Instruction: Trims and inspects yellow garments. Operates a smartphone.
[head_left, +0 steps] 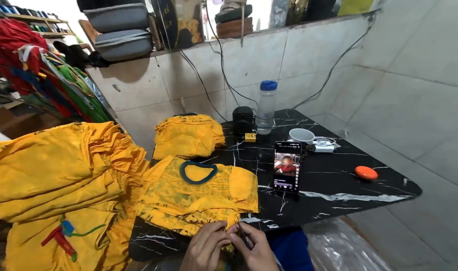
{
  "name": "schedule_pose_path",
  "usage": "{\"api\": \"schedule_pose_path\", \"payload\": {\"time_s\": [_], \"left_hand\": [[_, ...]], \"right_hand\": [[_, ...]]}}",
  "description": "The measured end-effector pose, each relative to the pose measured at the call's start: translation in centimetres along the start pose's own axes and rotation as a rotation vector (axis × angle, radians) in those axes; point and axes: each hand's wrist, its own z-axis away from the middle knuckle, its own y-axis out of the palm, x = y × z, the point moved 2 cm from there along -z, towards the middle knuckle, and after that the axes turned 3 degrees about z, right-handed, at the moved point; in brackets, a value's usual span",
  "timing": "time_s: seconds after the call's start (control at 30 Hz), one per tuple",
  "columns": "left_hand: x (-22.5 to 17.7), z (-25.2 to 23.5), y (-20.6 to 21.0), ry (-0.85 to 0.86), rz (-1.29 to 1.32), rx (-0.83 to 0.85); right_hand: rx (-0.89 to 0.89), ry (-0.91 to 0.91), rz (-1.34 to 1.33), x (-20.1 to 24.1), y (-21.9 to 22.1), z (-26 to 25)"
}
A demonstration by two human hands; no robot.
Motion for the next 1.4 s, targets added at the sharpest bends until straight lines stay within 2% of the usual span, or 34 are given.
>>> {"api": "schedule_pose_path", "payload": {"time_s": [0.17,0.27,0.33,0.47,0.67,0.73,0.8,1.03,1.23,1.4], "left_hand": [[-0.1,1.0,0.2,0.156,-0.205,-0.103],[0.3,1.4,0.6,0.195,-0.275,-0.124],[0.5,1.2,0.8,0.142,-0.248,-0.108],[0.8,0.5,0.8,-0.014,-0.009,-0.055],[0.5,-0.3,-0.5,-0.228,0.237,0.173],[0.3,-0.4,-1.0,-0.277,0.369,0.204],[0.3,-0.2,-1.3,-0.293,0.494,0.185],[-0.5,0.0,-0.9,-0.312,0.419,0.043],[-2.3,0.1,0.4,-0.429,0.492,-0.094],[-2.7,0.1,0.1,-0.438,0.42,-0.108]], "right_hand": [[0.008,-0.03,0.021,0.1,0.3,0.0],[0.014,-0.028,0.072,-0.2,0.5,0.1],[0.017,-0.018,0.082,-0.2,0.5,0.1],[0.01,-0.03,0.098,-0.2,0.5,0.2],[0.008,-0.084,0.267,-0.5,0.7,0.3],[0.001,-0.085,0.323,-0.3,0.6,0.3],[-0.006,-0.079,0.309,-0.4,0.5,0.2],[-0.032,-0.081,0.162,-0.1,0.4,0.3],[-0.065,-0.12,0.156,-0.4,0.4,0.2],[-0.143,-0.209,0.536,0.8,-0.6,0.7]]}}
